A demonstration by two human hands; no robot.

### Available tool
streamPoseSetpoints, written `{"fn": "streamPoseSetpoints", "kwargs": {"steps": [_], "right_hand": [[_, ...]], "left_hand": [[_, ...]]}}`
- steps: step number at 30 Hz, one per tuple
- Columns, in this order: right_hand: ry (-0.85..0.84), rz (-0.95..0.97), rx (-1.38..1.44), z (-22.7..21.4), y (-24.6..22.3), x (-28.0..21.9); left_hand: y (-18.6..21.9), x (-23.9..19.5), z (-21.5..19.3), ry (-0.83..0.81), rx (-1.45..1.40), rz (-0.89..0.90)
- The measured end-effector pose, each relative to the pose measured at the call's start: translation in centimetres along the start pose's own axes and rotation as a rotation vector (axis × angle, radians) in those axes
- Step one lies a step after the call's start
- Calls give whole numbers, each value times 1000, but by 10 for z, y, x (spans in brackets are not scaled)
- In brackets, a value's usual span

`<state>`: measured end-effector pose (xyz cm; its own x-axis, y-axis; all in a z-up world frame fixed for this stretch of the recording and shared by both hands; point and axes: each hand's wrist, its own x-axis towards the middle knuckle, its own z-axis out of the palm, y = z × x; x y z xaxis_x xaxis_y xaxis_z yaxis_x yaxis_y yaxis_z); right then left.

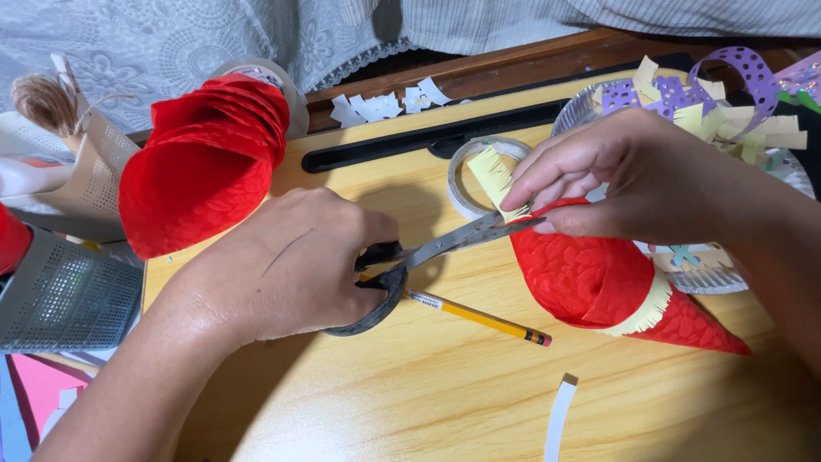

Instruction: Assembling a decorative paper cone by applying double-sided tape and attaching a yellow paper fringe.

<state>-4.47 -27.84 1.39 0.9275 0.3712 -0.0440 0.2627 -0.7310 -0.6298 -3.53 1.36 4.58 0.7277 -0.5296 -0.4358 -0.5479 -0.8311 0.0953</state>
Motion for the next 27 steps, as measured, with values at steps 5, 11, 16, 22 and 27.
{"fn": "streamPoseSetpoints", "kwargs": {"steps": [5,11,16,22,27], "right_hand": [[-20,-44,-24,-1,0,0],[-21,-59,-33,-1,1,0],[-76,-71,0,-5,3,1],[-72,-84,-8,-4,0,0],[-101,-117,-4,-7,6,0]], "left_hand": [[0,2,2,-3,-5,1],[0,5,5,-9,2,34],[3,5,4,1,-23,32],[5,7,5,11,-31,34],[5,9,6,-1,-48,48]]}}
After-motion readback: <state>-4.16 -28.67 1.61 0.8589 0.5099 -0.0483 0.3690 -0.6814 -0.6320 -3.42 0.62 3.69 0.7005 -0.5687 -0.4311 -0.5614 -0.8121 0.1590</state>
